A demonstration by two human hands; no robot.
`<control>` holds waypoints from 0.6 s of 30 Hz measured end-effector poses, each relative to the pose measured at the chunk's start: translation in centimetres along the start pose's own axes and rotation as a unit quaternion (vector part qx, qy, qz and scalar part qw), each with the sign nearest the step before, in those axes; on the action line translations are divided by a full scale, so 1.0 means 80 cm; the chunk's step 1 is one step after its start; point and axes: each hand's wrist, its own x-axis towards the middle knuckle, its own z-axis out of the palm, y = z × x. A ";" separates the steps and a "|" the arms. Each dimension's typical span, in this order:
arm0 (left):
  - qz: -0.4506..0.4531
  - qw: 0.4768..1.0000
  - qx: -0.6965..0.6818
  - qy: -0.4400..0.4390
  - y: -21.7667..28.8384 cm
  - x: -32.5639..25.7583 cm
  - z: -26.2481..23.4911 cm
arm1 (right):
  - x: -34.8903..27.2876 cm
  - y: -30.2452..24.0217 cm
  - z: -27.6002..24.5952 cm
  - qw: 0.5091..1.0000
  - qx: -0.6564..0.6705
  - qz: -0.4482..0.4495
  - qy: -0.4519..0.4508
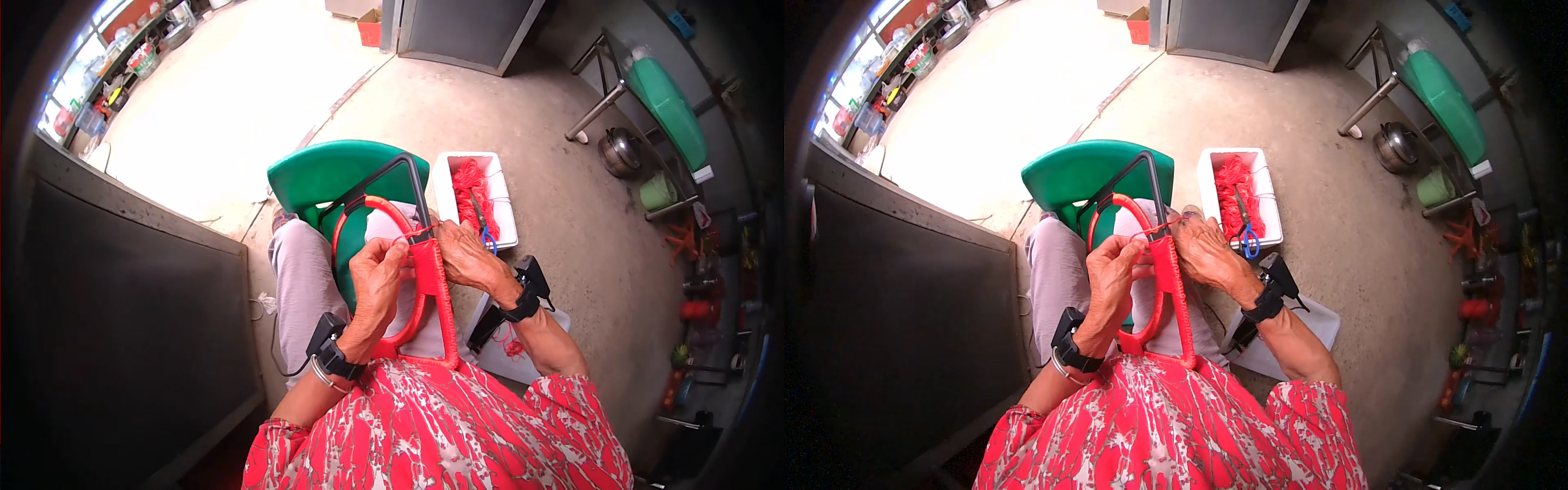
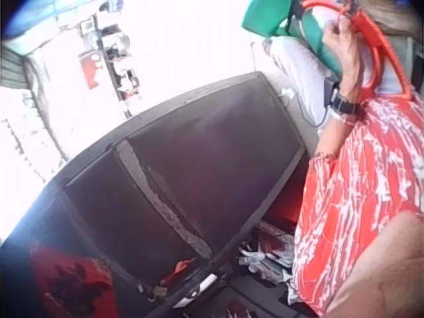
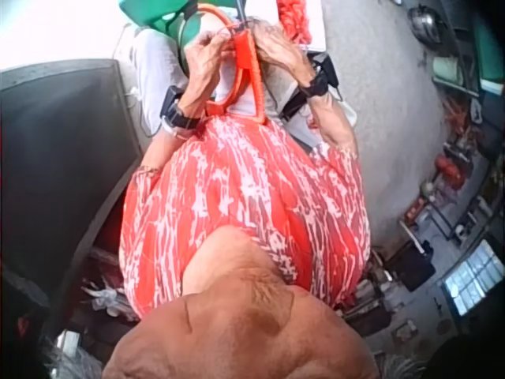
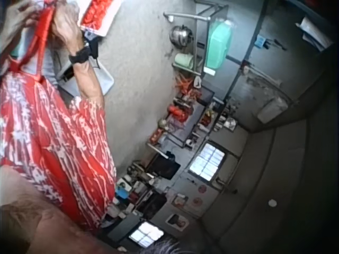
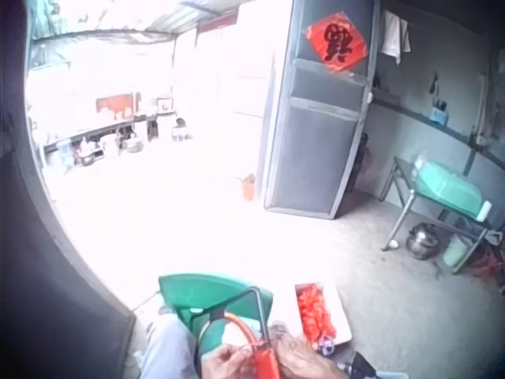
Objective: The recorder is wrapping a red plastic frame with red twine, securing and cutting it with scissors.
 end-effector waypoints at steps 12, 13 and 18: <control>-0.034 0.998 -0.058 0.018 0.027 -0.046 -0.010 | 0.006 -0.044 -0.020 0.988 0.095 -0.104 0.064; -0.044 0.997 -0.065 0.023 0.029 -0.047 -0.010 | 0.007 -0.044 -0.021 0.988 0.123 -0.090 0.027; -0.035 0.996 -0.073 0.035 0.042 -0.051 -0.017 | 0.021 -0.053 -0.021 0.986 0.147 -0.081 0.017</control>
